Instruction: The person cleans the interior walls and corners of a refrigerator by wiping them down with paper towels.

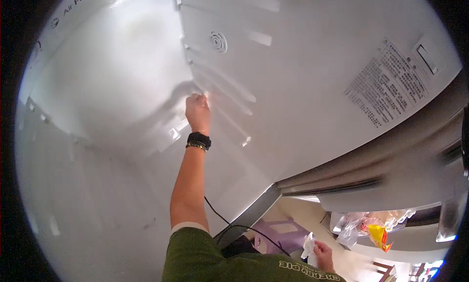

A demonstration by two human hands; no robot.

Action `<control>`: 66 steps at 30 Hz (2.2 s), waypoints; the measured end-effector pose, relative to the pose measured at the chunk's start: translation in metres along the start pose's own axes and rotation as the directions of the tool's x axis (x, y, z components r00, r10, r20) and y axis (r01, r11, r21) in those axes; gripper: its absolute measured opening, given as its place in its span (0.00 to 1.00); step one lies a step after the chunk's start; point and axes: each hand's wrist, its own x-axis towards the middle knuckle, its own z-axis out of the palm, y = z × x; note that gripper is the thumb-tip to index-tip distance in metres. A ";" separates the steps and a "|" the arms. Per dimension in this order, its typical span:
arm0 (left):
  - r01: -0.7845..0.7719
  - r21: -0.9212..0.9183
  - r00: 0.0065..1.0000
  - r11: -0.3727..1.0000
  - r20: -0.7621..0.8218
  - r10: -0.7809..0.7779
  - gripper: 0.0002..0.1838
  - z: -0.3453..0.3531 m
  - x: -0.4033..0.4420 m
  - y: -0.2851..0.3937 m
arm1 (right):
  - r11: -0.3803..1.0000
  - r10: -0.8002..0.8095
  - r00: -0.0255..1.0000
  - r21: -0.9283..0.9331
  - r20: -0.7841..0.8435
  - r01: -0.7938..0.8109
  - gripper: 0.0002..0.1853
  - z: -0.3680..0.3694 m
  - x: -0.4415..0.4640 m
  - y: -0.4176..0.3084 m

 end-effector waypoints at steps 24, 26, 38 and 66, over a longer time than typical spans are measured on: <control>0.052 -0.062 0.988 0.997 0.148 -0.043 0.04 -0.012 0.003 0.022 | 0.999 -0.048 0.993 0.029 0.111 0.045 0.16 0.002 0.004 0.002; 0.005 -0.070 0.961 0.998 0.276 0.014 0.04 -0.022 -0.004 0.027 | 0.998 -0.055 0.993 0.014 0.103 0.054 0.17 0.002 0.001 0.012; -0.038 -0.073 0.991 0.997 0.127 0.047 0.06 -0.021 0.002 0.024 | 0.989 -0.006 0.998 0.146 0.063 -0.003 0.17 0.002 -0.003 -0.014; -0.058 -0.084 0.956 0.995 0.284 0.080 0.06 -0.014 -0.011 0.010 | 0.991 -0.008 0.995 0.130 0.095 -0.004 0.17 0.012 0.004 -0.010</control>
